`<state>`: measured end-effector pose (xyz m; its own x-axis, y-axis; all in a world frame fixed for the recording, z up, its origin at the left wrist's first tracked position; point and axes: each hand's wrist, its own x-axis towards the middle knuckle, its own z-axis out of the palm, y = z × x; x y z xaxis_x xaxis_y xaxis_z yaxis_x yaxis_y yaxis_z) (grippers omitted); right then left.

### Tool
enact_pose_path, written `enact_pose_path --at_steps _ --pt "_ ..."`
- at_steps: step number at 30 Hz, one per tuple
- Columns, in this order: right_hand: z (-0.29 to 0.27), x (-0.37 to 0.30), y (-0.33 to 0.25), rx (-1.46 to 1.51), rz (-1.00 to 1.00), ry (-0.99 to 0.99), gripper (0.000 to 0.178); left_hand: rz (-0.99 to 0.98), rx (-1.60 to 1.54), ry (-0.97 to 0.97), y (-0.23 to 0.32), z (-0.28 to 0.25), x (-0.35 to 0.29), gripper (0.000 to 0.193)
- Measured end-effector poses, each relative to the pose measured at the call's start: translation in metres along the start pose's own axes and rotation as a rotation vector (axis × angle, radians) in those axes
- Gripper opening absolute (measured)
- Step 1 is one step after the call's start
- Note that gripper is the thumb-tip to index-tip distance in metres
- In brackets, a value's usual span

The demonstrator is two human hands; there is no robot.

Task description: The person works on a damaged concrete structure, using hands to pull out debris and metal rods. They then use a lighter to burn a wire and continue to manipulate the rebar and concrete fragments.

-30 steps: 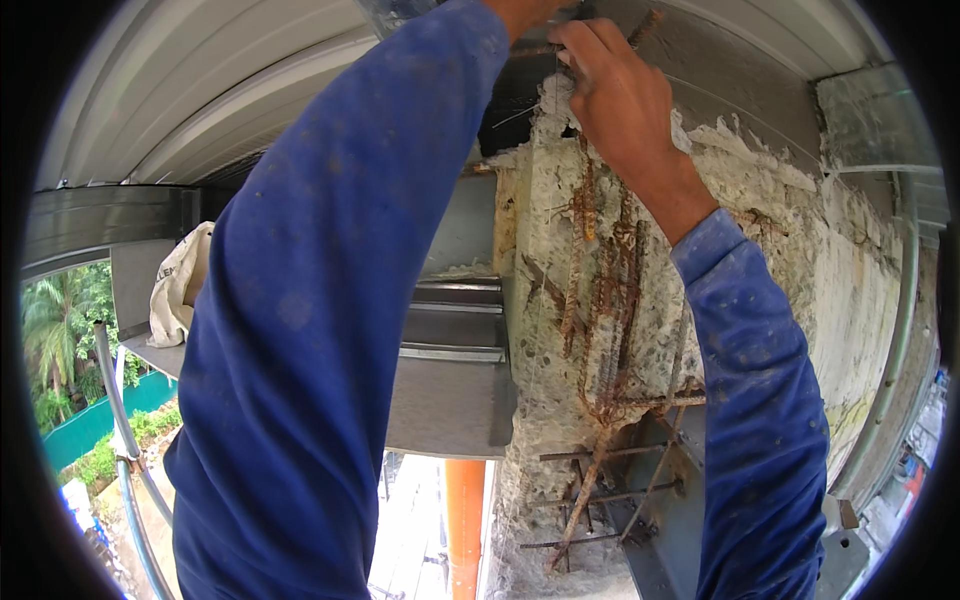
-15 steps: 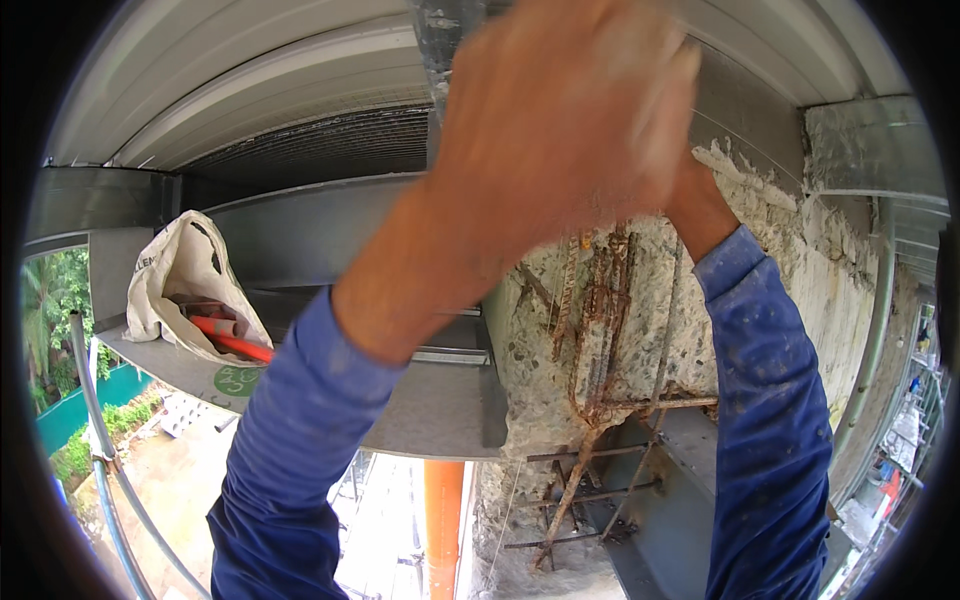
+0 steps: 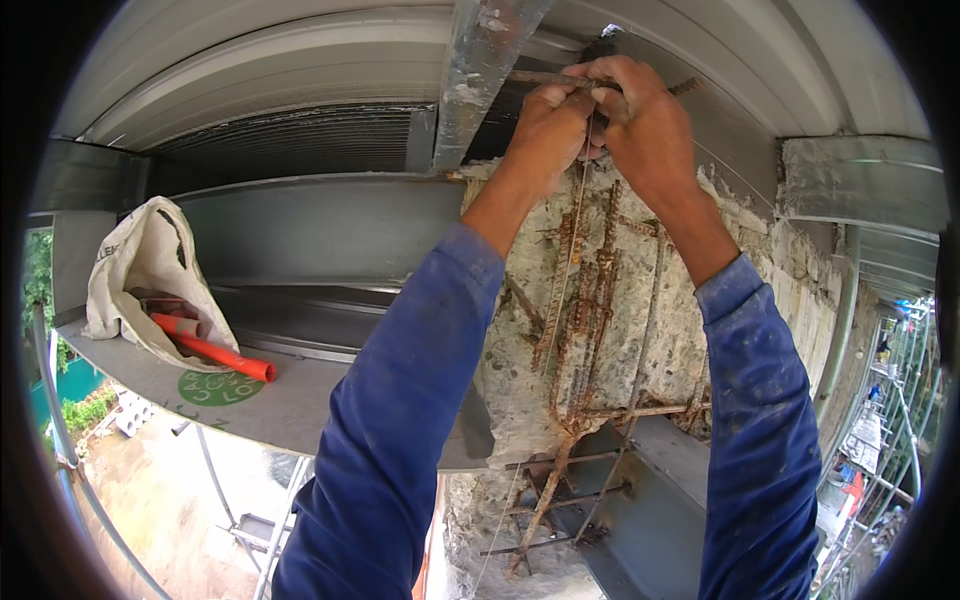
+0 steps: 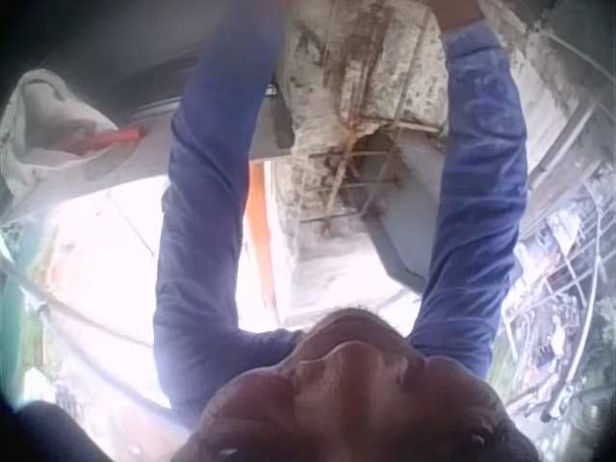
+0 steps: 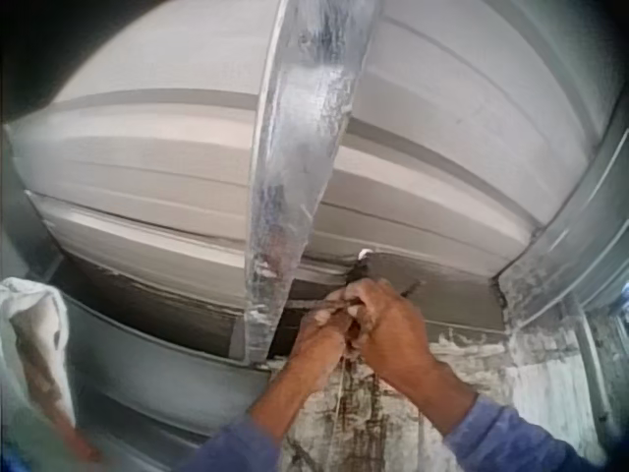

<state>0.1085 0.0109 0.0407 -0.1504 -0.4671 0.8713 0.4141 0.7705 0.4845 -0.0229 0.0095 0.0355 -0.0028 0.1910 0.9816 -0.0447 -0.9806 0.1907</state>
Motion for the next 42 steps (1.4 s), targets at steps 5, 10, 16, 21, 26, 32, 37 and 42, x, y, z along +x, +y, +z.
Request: enact_pose_path --at_steps 5,10,16,21,26,32,37,42 --pt "0.002 -0.001 0.007 -0.038 -0.024 0.034 0.022 0.123 0.234 0.086 -0.003 0.003 0.007 0.025" --pt "0.000 -0.003 0.009 -0.105 -0.081 0.054 0.020 0.538 0.831 0.308 -0.010 -0.001 -0.031 0.015" --pt "0.006 -0.002 0.007 -0.085 -0.072 0.093 0.026 0.643 1.207 0.252 0.002 -0.007 -0.059 0.012" --pt "-0.001 -0.004 0.011 -0.096 -0.077 0.045 0.022 0.818 1.472 0.167 0.027 -0.005 -0.086 0.013" --pt "0.002 -0.005 0.005 -0.125 -0.021 0.058 0.022 0.909 1.499 -0.083 0.055 -0.021 -0.114 0.027" --pt "0.006 -0.007 0.011 -0.108 0.002 0.083 0.033 0.599 1.360 -0.107 0.083 -0.007 -0.124 0.031" --pt "0.006 -0.008 0.015 -0.077 -0.005 0.077 0.035 0.048 1.041 -0.012 0.108 0.014 -0.126 0.036" --pt "0.005 -0.006 0.012 -0.066 0.004 0.074 0.034 -0.168 0.972 0.061 0.115 0.022 -0.123 0.034"
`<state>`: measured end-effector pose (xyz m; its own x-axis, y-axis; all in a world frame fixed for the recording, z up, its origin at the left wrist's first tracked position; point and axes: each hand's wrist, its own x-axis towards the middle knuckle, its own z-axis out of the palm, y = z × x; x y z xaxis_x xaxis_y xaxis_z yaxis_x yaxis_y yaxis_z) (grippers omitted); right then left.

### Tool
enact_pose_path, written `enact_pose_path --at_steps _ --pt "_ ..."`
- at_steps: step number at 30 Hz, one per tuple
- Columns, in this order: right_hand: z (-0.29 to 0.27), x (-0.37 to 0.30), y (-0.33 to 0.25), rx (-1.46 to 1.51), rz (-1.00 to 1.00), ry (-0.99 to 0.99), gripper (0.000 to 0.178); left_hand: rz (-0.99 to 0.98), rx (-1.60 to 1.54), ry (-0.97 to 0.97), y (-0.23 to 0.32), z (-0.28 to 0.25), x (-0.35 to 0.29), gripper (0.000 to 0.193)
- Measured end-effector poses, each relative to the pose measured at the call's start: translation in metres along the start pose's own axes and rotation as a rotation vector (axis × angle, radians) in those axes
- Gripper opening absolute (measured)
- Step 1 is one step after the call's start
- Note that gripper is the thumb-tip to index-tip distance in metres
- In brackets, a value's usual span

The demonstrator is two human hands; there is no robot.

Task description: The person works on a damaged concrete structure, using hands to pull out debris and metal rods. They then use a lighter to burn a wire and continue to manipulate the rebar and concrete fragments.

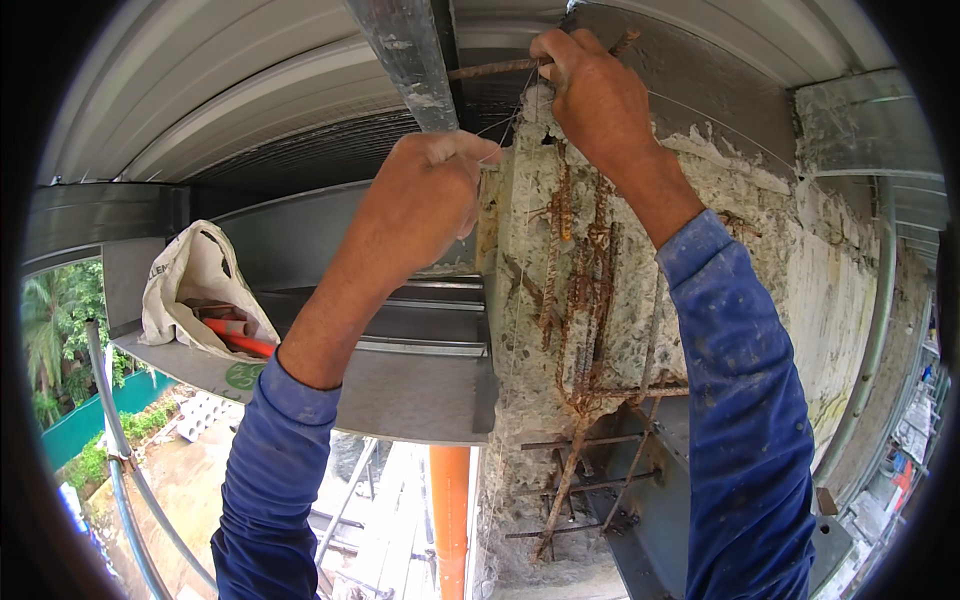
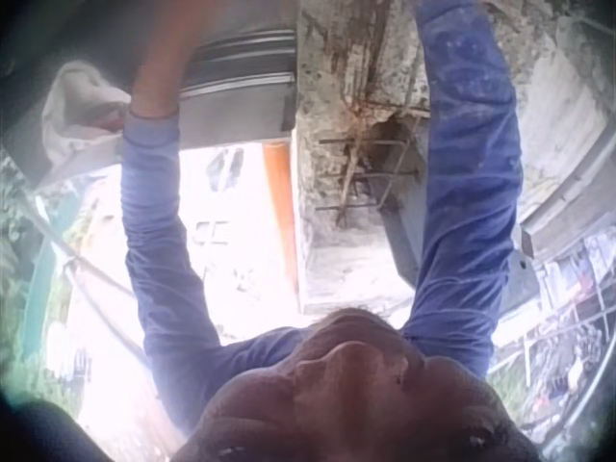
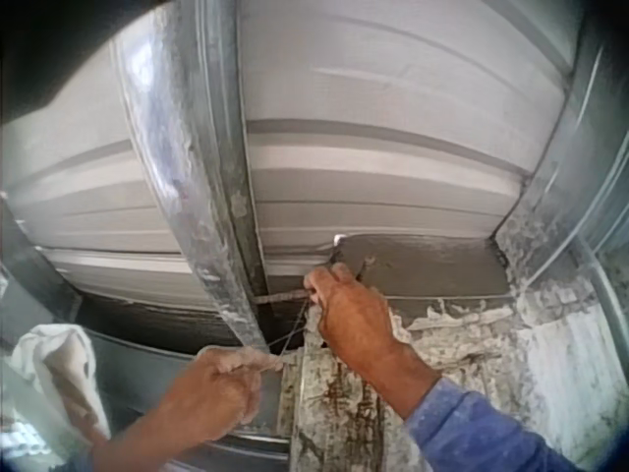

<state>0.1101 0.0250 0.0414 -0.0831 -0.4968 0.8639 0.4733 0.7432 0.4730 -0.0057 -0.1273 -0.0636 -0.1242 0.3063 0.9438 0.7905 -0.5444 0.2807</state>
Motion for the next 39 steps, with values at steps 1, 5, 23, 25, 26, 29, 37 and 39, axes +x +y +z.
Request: enact_pose_path --at_steps 1,5,23,25,26,29,37,39 --pt "0.000 0.000 0.000 -0.001 0.000 0.003 0.035 -0.005 0.019 -0.013 -0.003 -0.001 0.001 0.033" --pt "-0.003 0.000 0.000 0.009 -0.004 -0.005 0.036 0.271 0.195 -0.178 0.004 -0.004 0.008 0.026" --pt "0.004 -0.007 0.001 0.082 0.053 0.123 0.027 0.061 -0.140 0.150 0.063 0.030 0.169 0.014" --pt "0.002 -0.009 0.001 0.088 0.080 0.112 0.022 0.075 -0.128 0.217 0.063 0.042 0.175 0.017" --pt "0.001 -0.009 0.000 0.063 0.053 0.132 0.023 0.084 -0.118 0.253 0.061 0.043 0.180 0.019" --pt "0.002 -0.007 -0.004 0.019 -0.020 0.170 0.026 0.094 -0.131 0.035 0.047 0.034 0.197 0.018" --pt "0.000 0.000 -0.001 0.033 -0.072 0.108 0.023 -0.232 -0.317 0.094 0.021 0.031 0.219 0.021" --pt "-0.003 0.000 -0.001 -0.017 -0.018 0.040 0.025 -0.251 -0.239 0.035 0.025 0.034 0.212 0.028"
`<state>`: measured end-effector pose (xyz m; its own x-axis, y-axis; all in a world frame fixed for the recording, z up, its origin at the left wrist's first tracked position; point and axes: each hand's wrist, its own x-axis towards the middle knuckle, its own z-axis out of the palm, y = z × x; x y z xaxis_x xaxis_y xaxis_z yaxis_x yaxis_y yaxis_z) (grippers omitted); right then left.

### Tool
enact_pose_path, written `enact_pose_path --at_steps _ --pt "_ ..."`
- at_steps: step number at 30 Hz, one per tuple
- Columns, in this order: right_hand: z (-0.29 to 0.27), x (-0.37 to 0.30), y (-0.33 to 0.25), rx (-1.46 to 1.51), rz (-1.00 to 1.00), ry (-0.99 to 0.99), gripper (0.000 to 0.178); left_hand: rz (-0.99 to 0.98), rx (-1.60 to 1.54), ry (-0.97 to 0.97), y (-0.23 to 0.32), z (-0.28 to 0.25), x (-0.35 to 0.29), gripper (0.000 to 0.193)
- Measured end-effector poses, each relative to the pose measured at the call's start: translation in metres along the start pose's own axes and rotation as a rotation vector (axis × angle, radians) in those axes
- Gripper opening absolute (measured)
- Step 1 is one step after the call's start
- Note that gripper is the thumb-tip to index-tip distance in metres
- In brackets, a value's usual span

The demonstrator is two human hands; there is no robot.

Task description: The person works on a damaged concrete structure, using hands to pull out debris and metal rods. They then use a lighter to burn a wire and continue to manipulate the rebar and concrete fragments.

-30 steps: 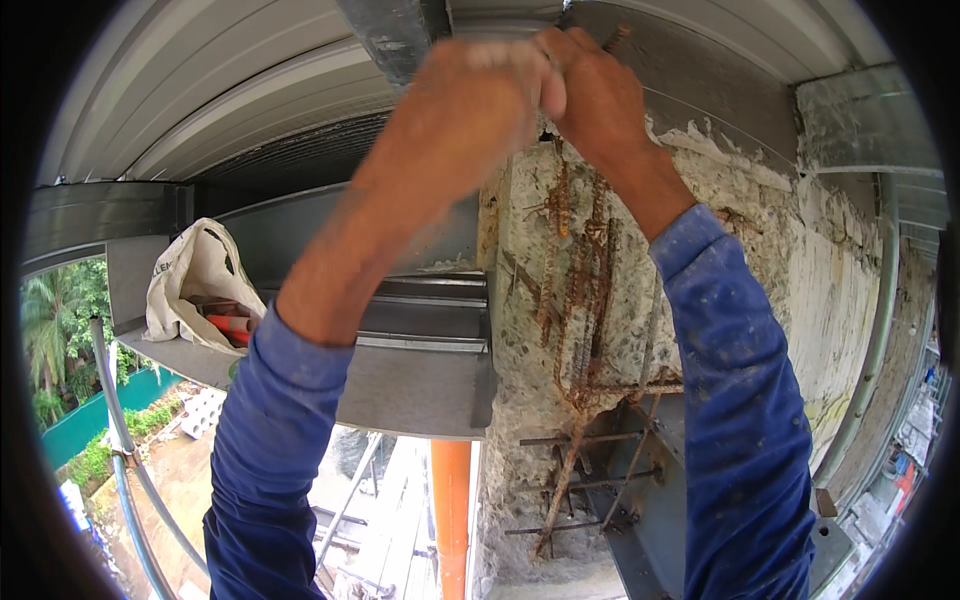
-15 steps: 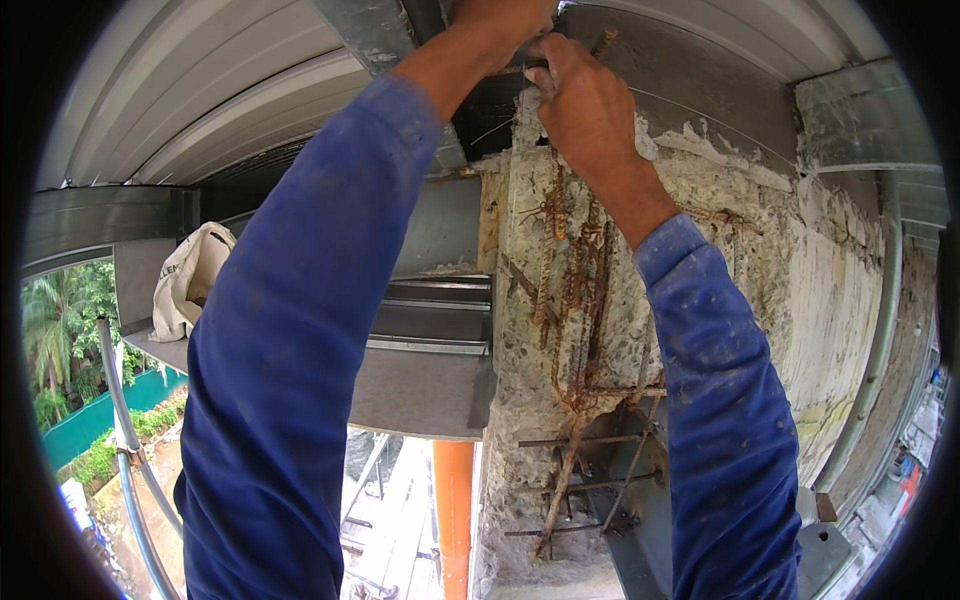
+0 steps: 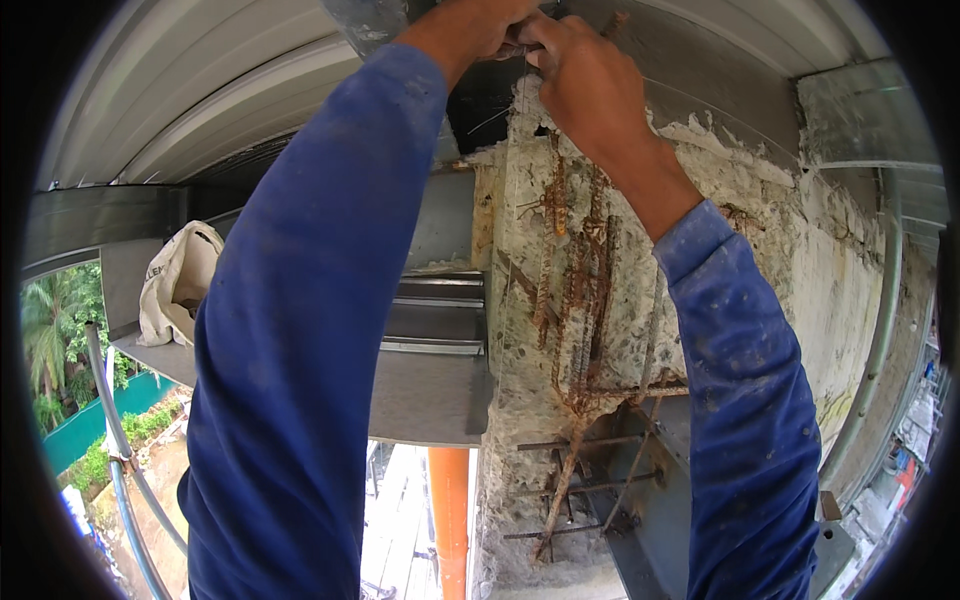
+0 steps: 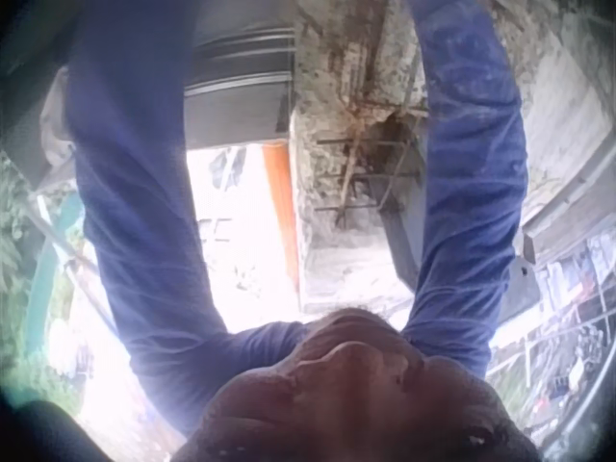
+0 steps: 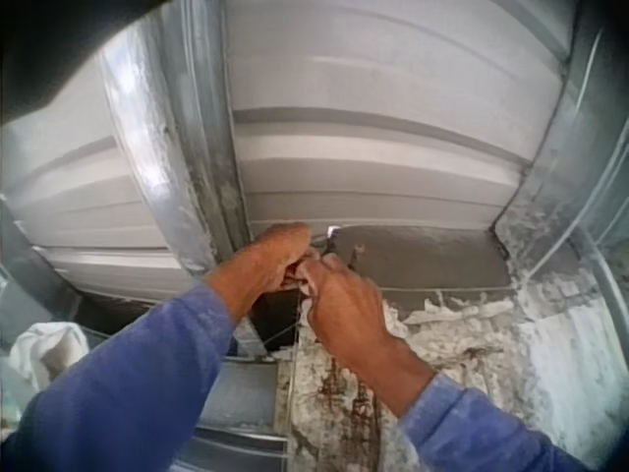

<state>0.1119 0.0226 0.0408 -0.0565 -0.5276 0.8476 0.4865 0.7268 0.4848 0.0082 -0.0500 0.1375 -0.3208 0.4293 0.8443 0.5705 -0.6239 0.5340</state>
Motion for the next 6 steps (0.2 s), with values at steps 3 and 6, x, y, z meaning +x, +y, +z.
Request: enact_pose_path --at_steps 3,6 --pt "0.002 -0.001 0.013 -0.036 0.012 -0.046 0.027 0.173 0.252 0.010 0.006 0.006 -0.022 0.039" --pt "-0.011 0.010 -0.002 0.052 0.177 -0.211 0.025 0.416 0.542 0.137 0.008 -0.006 -0.059 0.046"
